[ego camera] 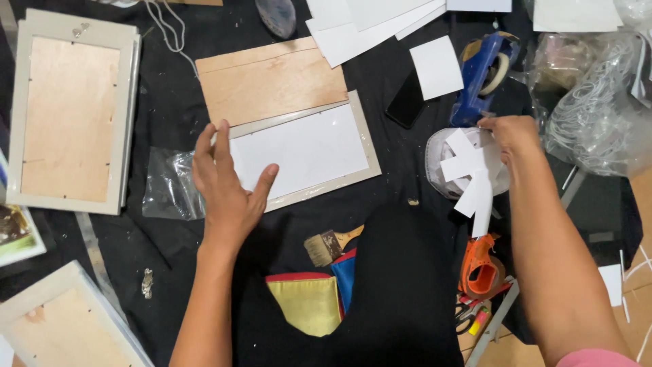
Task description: The person is cutting a backing board to size using a utility knife and a metal ruler, then placing it into a picture frame.
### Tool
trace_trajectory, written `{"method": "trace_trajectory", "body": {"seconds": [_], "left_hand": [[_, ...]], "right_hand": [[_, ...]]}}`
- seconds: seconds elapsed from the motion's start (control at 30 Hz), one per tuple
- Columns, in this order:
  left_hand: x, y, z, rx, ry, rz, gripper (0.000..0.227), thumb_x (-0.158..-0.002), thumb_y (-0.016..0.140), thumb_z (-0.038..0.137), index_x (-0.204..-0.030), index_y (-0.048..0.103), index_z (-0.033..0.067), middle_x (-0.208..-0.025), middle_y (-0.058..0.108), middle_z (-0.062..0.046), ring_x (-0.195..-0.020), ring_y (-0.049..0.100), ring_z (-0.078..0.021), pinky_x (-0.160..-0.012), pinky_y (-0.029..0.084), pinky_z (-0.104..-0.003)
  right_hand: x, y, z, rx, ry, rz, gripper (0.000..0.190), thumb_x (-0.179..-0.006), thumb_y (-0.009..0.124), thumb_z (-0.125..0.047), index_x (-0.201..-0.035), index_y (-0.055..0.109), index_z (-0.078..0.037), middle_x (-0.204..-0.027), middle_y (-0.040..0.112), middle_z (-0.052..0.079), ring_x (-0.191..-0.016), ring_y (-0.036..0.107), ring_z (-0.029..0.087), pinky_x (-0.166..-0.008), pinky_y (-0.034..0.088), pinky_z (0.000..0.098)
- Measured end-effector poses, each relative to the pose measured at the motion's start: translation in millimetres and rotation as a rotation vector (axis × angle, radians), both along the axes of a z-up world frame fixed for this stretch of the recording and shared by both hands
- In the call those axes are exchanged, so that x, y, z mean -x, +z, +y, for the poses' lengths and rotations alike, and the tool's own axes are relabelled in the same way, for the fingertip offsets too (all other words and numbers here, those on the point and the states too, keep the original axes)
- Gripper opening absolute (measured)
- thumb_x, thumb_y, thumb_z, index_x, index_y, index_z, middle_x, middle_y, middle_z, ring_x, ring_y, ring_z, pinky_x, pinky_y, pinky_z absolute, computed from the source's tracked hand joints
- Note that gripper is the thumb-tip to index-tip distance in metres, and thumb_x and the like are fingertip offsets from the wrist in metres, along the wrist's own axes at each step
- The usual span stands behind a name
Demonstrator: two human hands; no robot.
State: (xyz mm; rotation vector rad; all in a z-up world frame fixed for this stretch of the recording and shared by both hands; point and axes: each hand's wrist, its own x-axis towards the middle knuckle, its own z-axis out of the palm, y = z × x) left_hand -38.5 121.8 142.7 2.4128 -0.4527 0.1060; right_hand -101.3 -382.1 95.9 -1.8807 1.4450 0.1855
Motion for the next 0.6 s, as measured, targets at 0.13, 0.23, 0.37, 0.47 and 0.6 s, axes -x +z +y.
{"method": "trace_trajectory", "body": {"seconds": [0.13, 0.23, 0.37, 0.47, 0.6], "left_hand": [[-4.4, -10.7, 48.6, 0.084, 0.275, -0.004, 0.082, -0.102, 0.071, 0.035, -0.159, 0.022, 0.0036, -0.155, 0.033, -0.029, -0.14, 0.042, -0.046, -0.116, 0.032, -0.059], [-7.3, -19.7, 84.3, 0.105, 0.461, 0.053, 0.082, -0.101, 0.072, 0.033, -0.159, 0.021, 0.0043, -0.15, 0.04, -0.028, -0.129, 0.053, -0.0424, -0.109, 0.042, -0.055], [-5.6, -49.5, 112.0, 0.032, 0.526, 0.248, 0.096, -0.089, 0.081, 0.026, -0.158, 0.02, 0.0009, -0.131, 0.053, -0.022, -0.119, 0.055, -0.0379, -0.102, 0.045, -0.048], [-6.8, -70.2, 113.9, -0.022, 0.498, 0.348, 0.115, -0.075, 0.091, 0.022, -0.158, 0.015, -0.0044, -0.132, 0.051, -0.026, -0.117, 0.056, -0.0383, -0.108, 0.037, -0.05], [-12.7, -86.5, 102.9, -0.189, 0.481, 0.504, 0.125, -0.074, 0.091, 0.029, -0.161, 0.006, 0.0043, -0.137, 0.043, -0.027, -0.121, 0.048, -0.045, -0.101, 0.043, -0.058]], "right_hand": [[16.1, -89.7, -58.7, 0.231, 0.117, 0.008, 0.035, -0.085, 0.09, -0.033, -0.094, 0.076, -0.002, -0.087, 0.071, 0.008, -0.057, 0.055, 0.019, -0.049, 0.044, 0.0332], [10.1, -118.2, -67.2, 0.446, 0.188, -0.116, 0.032, -0.082, 0.094, -0.022, -0.093, 0.075, 0.002, -0.089, 0.074, 0.013, -0.069, 0.072, 0.023, -0.058, 0.06, 0.0326], [13.2, -121.8, -83.7, 0.635, 0.369, -0.053, 0.031, -0.091, 0.091, -0.019, -0.097, 0.077, 0.009, -0.093, 0.074, 0.021, -0.071, 0.072, 0.029, -0.06, 0.06, 0.0384], [2.3, -76.9, -34.1, 0.671, 0.491, 0.286, 0.037, -0.069, 0.095, -0.014, -0.089, 0.078, 0.013, -0.083, 0.075, 0.026, -0.06, 0.072, 0.037, -0.058, 0.06, 0.0435], [7.5, -96.5, -31.4, 0.771, 0.705, 0.289, 0.027, -0.063, 0.097, -0.008, -0.077, 0.077, 0.003, -0.074, 0.071, 0.016, -0.049, 0.063, 0.028, -0.04, 0.055, 0.0416]]}}
